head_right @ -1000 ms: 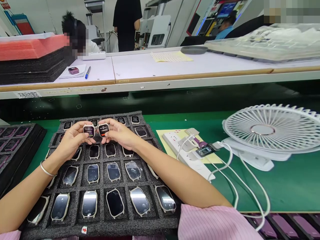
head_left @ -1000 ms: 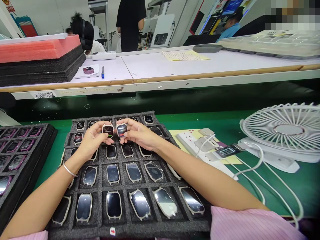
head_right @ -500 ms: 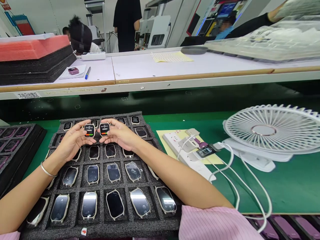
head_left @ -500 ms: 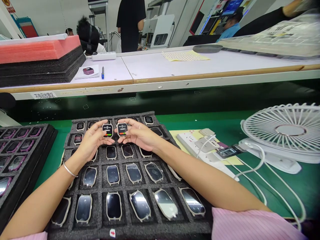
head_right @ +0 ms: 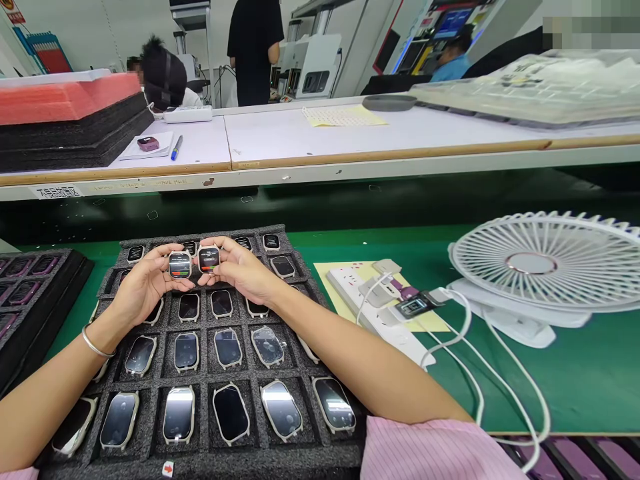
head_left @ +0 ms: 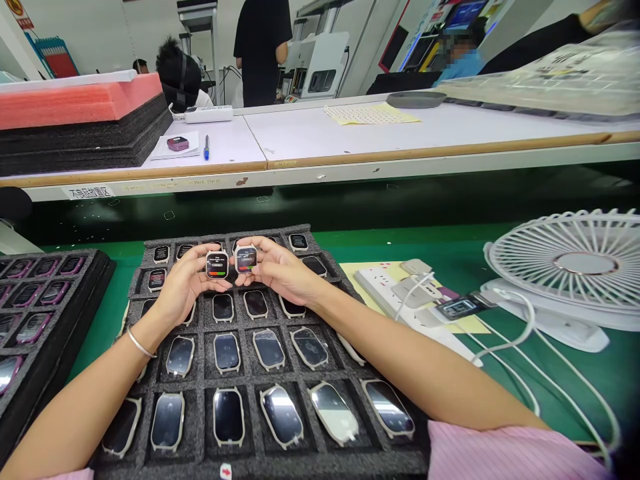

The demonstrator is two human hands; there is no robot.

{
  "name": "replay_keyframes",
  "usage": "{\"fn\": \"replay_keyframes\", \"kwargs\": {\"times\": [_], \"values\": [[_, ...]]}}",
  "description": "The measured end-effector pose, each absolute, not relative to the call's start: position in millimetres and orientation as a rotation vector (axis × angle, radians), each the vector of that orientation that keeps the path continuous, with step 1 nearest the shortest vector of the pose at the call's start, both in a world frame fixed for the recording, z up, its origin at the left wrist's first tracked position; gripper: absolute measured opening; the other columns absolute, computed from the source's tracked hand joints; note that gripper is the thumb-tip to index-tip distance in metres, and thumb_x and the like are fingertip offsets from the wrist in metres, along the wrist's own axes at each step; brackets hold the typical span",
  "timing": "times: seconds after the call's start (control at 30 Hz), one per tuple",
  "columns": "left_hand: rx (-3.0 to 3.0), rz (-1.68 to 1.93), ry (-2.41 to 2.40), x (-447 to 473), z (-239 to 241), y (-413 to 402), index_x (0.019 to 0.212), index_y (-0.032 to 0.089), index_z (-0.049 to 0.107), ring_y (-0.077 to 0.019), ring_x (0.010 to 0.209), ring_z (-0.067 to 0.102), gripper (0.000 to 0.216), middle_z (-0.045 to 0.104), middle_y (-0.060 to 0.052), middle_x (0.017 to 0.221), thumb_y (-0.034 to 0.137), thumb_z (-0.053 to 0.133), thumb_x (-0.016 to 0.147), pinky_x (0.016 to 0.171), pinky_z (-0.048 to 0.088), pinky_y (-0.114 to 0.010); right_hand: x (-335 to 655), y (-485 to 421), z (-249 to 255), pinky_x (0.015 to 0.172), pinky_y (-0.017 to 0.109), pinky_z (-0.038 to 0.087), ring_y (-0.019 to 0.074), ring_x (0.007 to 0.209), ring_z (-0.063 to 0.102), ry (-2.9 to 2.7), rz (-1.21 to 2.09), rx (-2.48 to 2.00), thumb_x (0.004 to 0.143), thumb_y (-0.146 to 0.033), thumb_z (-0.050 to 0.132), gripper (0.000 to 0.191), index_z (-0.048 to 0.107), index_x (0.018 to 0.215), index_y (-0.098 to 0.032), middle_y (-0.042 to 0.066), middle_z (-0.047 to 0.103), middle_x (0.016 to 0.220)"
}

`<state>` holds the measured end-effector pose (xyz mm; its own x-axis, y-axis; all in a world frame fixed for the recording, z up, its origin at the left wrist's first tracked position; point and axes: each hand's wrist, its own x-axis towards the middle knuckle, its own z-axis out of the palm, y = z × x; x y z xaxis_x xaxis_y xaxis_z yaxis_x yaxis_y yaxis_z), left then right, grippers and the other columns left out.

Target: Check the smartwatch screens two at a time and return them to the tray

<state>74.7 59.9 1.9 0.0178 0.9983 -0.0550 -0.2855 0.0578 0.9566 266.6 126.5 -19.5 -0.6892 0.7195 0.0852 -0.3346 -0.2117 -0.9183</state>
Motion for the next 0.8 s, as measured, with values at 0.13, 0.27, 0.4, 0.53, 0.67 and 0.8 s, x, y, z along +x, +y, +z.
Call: {"fn": "replay_keyframes", "kwargs": {"times": [0.13, 0.27, 0.4, 0.53, 0.67, 0.8], "values": [[0.966, 1.285, 1.028, 75.4, 1.9, 59.8, 0.112, 0.014, 0.056, -0.0197, 0.064, 0.072, 0.04, 0.073, -0.005, 0.086, 0.031, 0.061, 0.076, 0.065, 0.058, -0.033, 266.5, 126.6, -20.3, 0.067, 0.027, 0.054, 0.0136, 0.071, 0.071, -1.363, 1.948, -0.489, 0.075, -0.01, 0.064, 0.04, 0.054, 0.112, -0.022, 0.002, 0.07, 0.095], [0.987, 1.257, 1.087, 78.2, 0.2, 59.2, 0.113, 0.015, 0.057, -0.0188, 0.062, 0.072, 0.041, 0.072, -0.004, 0.086, 0.031, 0.064, 0.076, 0.064, 0.059, -0.033, 265.4, 127.1, -23.8, 0.057, 0.023, 0.051, 0.0105, 0.061, 0.067, -1.392, 1.898, -0.56, 0.078, -0.021, 0.072, 0.034, 0.054, 0.108, -0.021, 0.002, 0.072, 0.094], [1.115, 1.239, 1.189, 80.5, -3.7, 58.6, 0.108, 0.016, 0.059, -0.0127, 0.052, 0.067, 0.037, 0.067, 0.002, 0.073, 0.031, 0.069, 0.075, 0.053, 0.053, -0.023, 264.1, 127.1, -26.6, 0.052, 0.022, 0.05, 0.0089, 0.053, 0.065, -1.423, 1.894, -0.603, 0.079, -0.026, 0.074, 0.033, 0.054, 0.104, -0.02, 0.0, 0.073, 0.085], [1.19, 1.245, 1.244, 79.3, -6.8, 60.7, 0.108, 0.015, 0.059, -0.0058, 0.048, 0.059, 0.041, 0.065, 0.003, 0.076, 0.025, 0.073, 0.072, 0.047, 0.045, -0.018, 263.4, 128.0, -26.4, 0.056, 0.022, 0.052, 0.0117, 0.061, 0.07, -1.363, 1.95, -0.608, 0.079, -0.017, 0.067, 0.031, 0.054, 0.107, -0.02, 0.0, 0.072, 0.089], [1.165, 1.275, 1.227, 75.9, -9.4, 66.5, 0.123, 0.019, 0.049, -0.0072, 0.055, 0.062, 0.063, 0.065, 0.002, 0.088, 0.019, 0.075, 0.066, 0.053, 0.05, -0.02, 264.6, 131.7, -25.7, 0.061, 0.024, 0.054, 0.013, 0.066, 0.072, -1.301, 1.966, -0.655, 0.072, -0.004, 0.059, 0.041, 0.052, 0.109, -0.021, -0.002, 0.068, 0.085], [1.216, 1.228, 1.237, 69.0, -14.1, 74.0, 0.124, 0.019, 0.045, -0.0111, 0.064, 0.066, 0.064, 0.063, 0.0, 0.095, 0.02, 0.073, 0.066, 0.063, 0.054, -0.027, 269.4, 137.8, -25.3, 0.067, 0.027, 0.055, 0.0133, 0.071, 0.071, -1.404, 1.898, -0.662, 0.07, -0.004, 0.062, 0.058, 0.045, 0.122, -0.025, -0.002, 0.064, 0.093]]}}
